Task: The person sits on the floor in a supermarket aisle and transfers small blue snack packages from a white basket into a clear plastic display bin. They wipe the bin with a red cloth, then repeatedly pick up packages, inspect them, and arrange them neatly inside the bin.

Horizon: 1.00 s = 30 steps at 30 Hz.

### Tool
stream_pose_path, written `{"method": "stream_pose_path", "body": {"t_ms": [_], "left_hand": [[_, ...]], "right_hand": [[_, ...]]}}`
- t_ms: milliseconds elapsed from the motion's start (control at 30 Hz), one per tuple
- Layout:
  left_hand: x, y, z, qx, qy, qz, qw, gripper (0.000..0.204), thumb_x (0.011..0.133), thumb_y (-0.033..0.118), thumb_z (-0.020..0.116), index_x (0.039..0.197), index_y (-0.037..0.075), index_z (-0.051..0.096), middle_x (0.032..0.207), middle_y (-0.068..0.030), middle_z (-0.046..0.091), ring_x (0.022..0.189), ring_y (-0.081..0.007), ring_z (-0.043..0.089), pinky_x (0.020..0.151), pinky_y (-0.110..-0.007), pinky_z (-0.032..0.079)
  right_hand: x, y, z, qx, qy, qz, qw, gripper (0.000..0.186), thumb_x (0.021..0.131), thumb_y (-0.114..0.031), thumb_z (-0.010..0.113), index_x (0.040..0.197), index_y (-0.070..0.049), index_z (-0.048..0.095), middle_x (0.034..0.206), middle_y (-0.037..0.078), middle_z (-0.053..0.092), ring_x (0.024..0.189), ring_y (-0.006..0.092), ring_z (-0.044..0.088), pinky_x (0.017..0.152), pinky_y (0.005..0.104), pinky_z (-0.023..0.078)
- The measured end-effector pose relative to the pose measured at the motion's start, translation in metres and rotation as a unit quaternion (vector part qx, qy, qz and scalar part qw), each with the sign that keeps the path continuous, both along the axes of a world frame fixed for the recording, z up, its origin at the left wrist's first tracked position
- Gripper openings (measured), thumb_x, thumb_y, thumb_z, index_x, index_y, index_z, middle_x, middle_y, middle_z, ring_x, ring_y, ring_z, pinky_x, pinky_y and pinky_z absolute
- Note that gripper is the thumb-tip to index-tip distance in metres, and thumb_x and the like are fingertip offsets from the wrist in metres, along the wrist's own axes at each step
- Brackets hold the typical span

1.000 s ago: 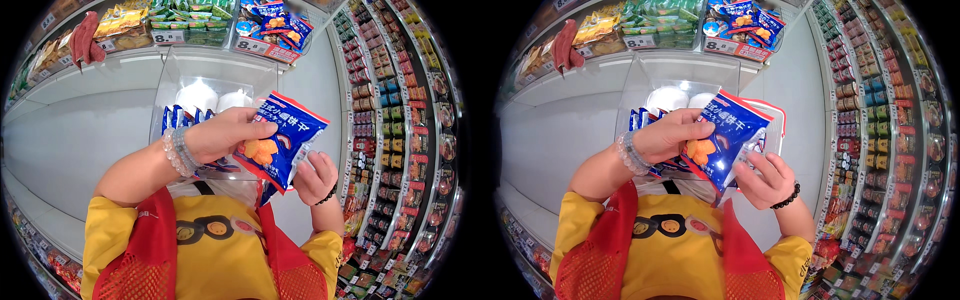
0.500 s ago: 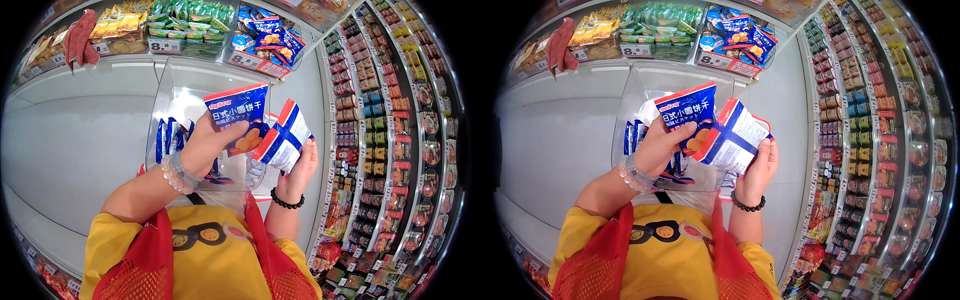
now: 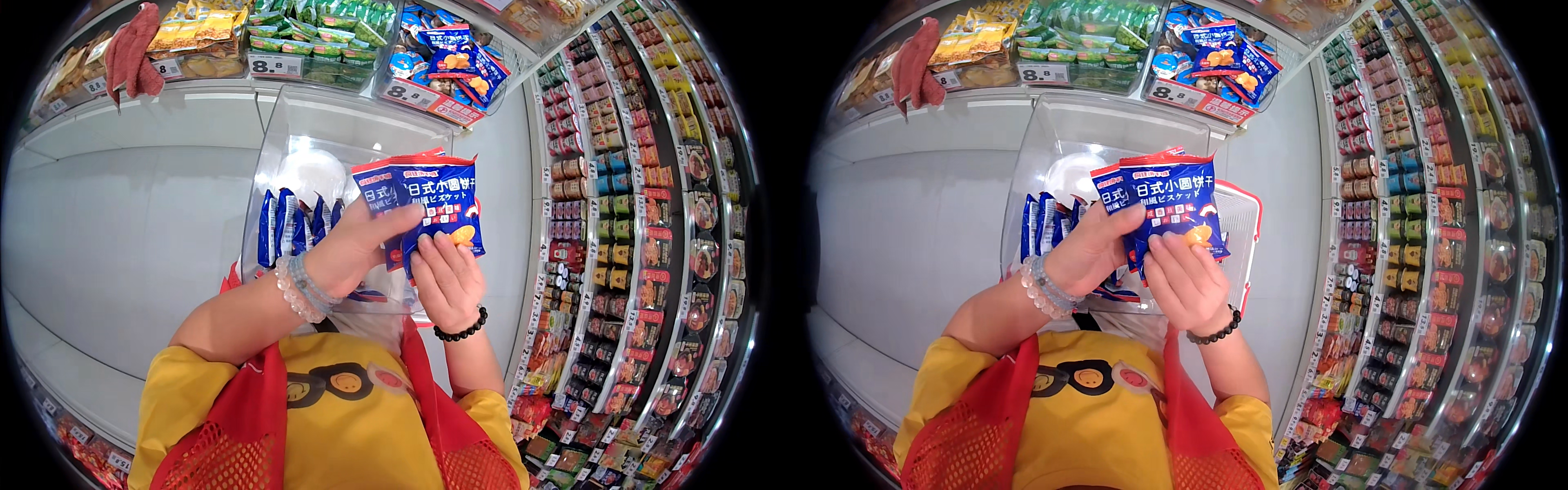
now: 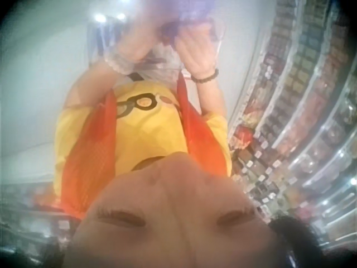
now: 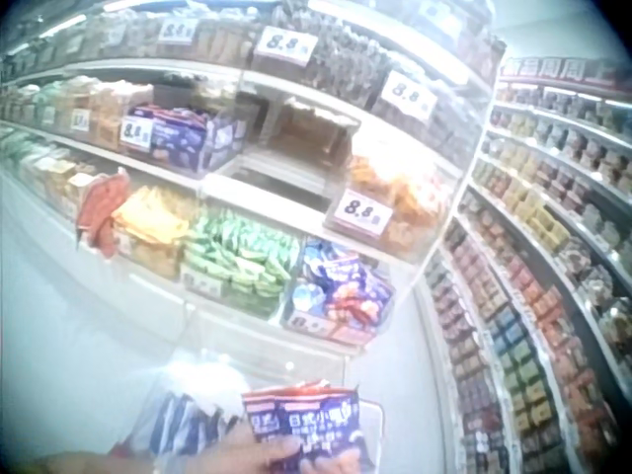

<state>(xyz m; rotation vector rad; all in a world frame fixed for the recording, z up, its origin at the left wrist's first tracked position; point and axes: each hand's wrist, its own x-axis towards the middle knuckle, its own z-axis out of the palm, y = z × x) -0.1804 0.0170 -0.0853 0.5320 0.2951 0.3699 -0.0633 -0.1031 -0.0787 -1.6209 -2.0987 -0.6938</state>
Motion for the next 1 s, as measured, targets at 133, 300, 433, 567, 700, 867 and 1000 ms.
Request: {"method": "stream_pose_path", "body": {"t_ms": [133,300,433,567,700,867,1000], "left_hand": [[-0.001,0.003,-0.002,0.016,0.045,0.009,0.999,0.04,0.08,0.008,0.06,0.117,0.006,0.045,0.108,-0.0043,0.057,0.1,-0.0148,0.056,0.087,-0.031,0.045],[0.001,0.014,0.011,0.162,0.069,-0.044,0.983,0.044,0.078,0.007,0.062,0.118,0.004,0.044,0.103,-0.0026,0.058,0.094,-0.01,0.055,0.08,-0.026,0.047],[0.008,0.022,0.015,0.28,0.059,-0.015,0.958,0.05,0.075,0.012,0.066,0.118,0.002,0.042,0.097,-0.0058,0.057,0.083,-0.0111,0.057,0.067,-0.025,0.049],[-0.005,0.035,0.002,0.636,0.248,0.168,0.712,0.055,0.075,0.024,0.067,0.121,0.004,0.043,0.102,-0.0097,0.057,0.09,-0.0231,0.057,0.076,-0.034,0.046],[-0.031,0.057,-0.003,0.763,0.252,-0.054,0.593,0.044,0.073,0.025,0.064,0.11,0.004,0.054,0.098,-0.0127,0.057,0.088,-0.0304,0.056,0.076,-0.035,0.046],[-0.026,0.057,-0.018,0.834,0.242,-0.219,0.446,0.038,0.07,0.023,0.065,0.102,0.004,0.057,0.092,-0.0129,0.059,0.088,-0.0279,0.057,0.074,-0.038,0.046],[-0.008,0.065,-0.021,0.824,0.246,-0.29,0.421,0.03,0.071,0.023,0.064,0.092,0.003,0.059,0.081,-0.0147,0.061,0.081,-0.0295,0.06,0.069,-0.039,0.048]], "right_hand": [[0.007,-0.003,-0.002,0.003,0.084,0.032,0.996,0.029,0.077,-0.022,0.061,0.099,-0.003,0.059,0.11,0.015,0.057,0.104,0.023,0.055,0.095,0.0376,0.036],[0.027,0.014,0.03,-0.1,0.654,0.0,0.75,0.074,0.082,-0.033,0.059,0.136,-0.001,0.019,0.127,0.016,0.041,0.111,0.0224,0.046,0.096,0.0355,0.034],[0.024,0.03,0.048,-0.156,0.717,-0.037,0.678,0.072,0.082,-0.013,0.055,0.138,0.0,0.011,0.116,0.013,0.046,0.099,0.0151,0.05,0.084,0.0275,0.043],[0.006,0.03,0.046,-0.064,0.591,-0.144,0.791,0.072,0.079,0.001,0.052,0.137,0.001,0.01,0.1,0.012,0.052,0.078,0.0134,0.057,0.068,0.0241,0.048],[-0.016,0.026,0.025,-0.185,0.162,-0.304,0.92,0.068,0.069,-0.011,0.061,0.132,-0.015,0.037,0.082,0.011,0.054,0.057,0.0265,0.055,0.051,0.0354,0.045],[-0.03,0.039,-0.015,-0.225,0.004,-0.304,0.926,0.056,0.072,-0.012,0.058,0.126,-0.017,0.044,0.104,0.018,0.052,0.065,0.0233,0.061,0.076,0.0396,0.046],[-0.026,0.044,-0.052,-0.276,-0.02,-0.291,0.916,0.052,0.074,-0.012,0.055,0.125,-0.013,0.044,0.116,0.026,0.047,0.07,0.0259,0.063,0.086,0.0455,0.04]]}}
